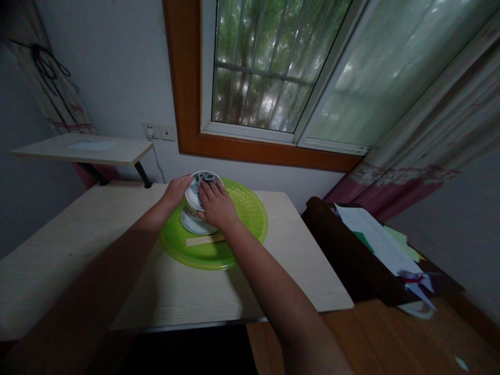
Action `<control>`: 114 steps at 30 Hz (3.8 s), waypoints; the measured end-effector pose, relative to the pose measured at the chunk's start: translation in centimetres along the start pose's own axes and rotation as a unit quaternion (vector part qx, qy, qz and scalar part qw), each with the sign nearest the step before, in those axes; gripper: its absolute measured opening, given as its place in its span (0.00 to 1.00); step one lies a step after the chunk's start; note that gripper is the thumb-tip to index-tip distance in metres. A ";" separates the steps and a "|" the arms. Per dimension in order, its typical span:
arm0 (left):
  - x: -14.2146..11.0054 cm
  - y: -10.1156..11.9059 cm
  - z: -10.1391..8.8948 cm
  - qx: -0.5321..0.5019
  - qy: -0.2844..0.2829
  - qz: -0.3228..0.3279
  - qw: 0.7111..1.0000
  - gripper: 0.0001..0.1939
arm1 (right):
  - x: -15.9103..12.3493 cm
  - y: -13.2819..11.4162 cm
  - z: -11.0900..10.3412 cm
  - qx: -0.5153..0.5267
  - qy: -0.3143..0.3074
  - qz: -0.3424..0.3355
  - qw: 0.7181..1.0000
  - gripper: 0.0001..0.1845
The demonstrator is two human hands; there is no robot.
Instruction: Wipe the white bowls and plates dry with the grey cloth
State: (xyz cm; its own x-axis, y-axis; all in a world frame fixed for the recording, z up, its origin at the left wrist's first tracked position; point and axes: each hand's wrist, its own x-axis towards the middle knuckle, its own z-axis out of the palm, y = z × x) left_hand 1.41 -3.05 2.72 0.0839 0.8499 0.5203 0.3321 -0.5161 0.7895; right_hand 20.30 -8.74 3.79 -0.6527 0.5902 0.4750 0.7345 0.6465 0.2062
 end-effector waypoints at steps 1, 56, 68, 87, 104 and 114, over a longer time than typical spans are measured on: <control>0.0 0.0 0.0 0.002 0.003 -0.002 1.000 0.25 | 0.1 -0.1 -0.2 -0.006 0.001 0.007 1.000 0.41; -0.1 -0.3 -0.5 0.030 0.007 -0.029 0.999 0.26 | 0.1 -0.6 -0.1 0.028 -0.064 -0.050 0.996 0.16; 0.1 0.0 0.0 0.002 -0.056 -0.011 0.998 0.21 | 0.0 -0.4 1.0 0.070 -0.015 -0.040 0.997 0.37; -0.1 -0.2 -0.4 0.058 -0.013 -0.026 0.998 0.29 | 0.8 -1.2 -1.0 -0.030 -0.101 0.009 0.994 0.23; 0.0 -0.5 -0.2 0.002 -0.030 -0.018 0.999 0.24 | 0.0 0.1 1.2 0.094 -0.013 -0.057 0.994 0.33; -0.3 0.6 -0.1 0.048 0.002 -0.016 0.999 0.28 | 0.4 -0.7 0.0 -0.016 -0.019 0.063 0.998 0.30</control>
State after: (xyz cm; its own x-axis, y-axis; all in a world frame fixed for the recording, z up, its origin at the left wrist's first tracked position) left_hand 1.47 -3.61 3.14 0.0685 0.8658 0.4957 0.4223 -0.4753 0.7719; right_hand 19.51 -8.96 3.88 -0.5609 0.6846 0.4655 0.8165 0.5502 0.1746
